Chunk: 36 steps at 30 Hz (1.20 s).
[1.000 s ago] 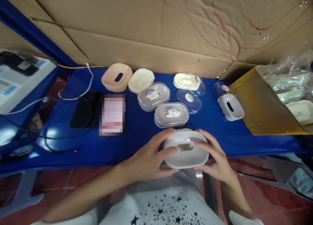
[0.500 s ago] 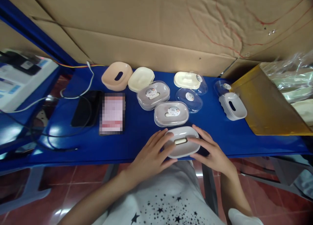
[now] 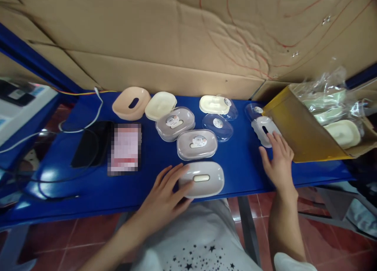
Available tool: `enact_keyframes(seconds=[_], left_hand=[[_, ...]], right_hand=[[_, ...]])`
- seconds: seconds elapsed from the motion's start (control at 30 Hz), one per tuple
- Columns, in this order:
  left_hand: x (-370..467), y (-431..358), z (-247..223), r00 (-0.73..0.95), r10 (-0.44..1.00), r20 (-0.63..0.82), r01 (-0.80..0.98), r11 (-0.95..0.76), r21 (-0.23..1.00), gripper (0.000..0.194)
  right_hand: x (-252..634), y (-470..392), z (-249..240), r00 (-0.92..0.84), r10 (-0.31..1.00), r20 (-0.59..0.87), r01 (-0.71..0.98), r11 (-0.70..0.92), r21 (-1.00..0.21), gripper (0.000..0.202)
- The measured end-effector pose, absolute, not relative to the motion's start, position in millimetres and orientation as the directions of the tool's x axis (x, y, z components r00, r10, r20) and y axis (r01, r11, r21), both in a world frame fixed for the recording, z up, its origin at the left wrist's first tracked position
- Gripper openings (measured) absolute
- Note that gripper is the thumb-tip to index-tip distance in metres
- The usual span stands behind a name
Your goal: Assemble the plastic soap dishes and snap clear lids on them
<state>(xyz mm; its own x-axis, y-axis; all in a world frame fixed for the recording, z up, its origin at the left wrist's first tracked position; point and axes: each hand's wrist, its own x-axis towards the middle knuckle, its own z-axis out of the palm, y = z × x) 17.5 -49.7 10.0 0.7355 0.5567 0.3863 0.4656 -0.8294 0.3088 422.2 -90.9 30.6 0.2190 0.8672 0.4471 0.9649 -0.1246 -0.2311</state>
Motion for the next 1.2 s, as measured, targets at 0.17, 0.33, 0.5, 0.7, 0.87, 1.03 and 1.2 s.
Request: enact_keyframes(seconds=[0.17,0.33,0.5,0.7,0.87,1.03,1.2], left_hand=[[-4,-54,4,0.695,0.602,0.393,0.501,-0.797,0.337,0.036],[2,-51,9,0.694,0.601,0.397,0.492,-0.798,0.347,0.031],[1,-49,16,0.726,0.579,0.371,0.455,-0.809,0.372,0.035],[2,-50,8,0.676,0.662,0.323,0.440,-0.715,0.544,0.054],[6,-47,4,0.661,0.693,0.286,0.369,-0.633,0.681,0.079],[6,-44,6,0.682,0.682,0.263,0.377,-0.636,0.673,0.076],[4,-44,9,0.705,0.660,0.259,0.398,-0.670,0.626,0.066]], right_hand=[[449,-43,44,0.223,0.891,0.397,0.972,-0.174,-0.156,0.057],[449,24,50,0.342,0.887,0.310,0.938,-0.343,-0.052,0.073],[440,30,63,0.348,0.879,0.325,0.935,-0.353,-0.046,0.063],[406,-79,68,0.001,0.908,0.419,0.897,0.184,-0.401,0.059],[347,-137,26,-0.383,0.839,0.387,0.731,0.532,-0.429,0.070],[326,-117,18,-0.527,0.784,0.327,0.670,0.620,-0.408,0.072],[329,-103,24,-0.589,0.758,0.280,0.636,0.648,-0.419,0.074]])
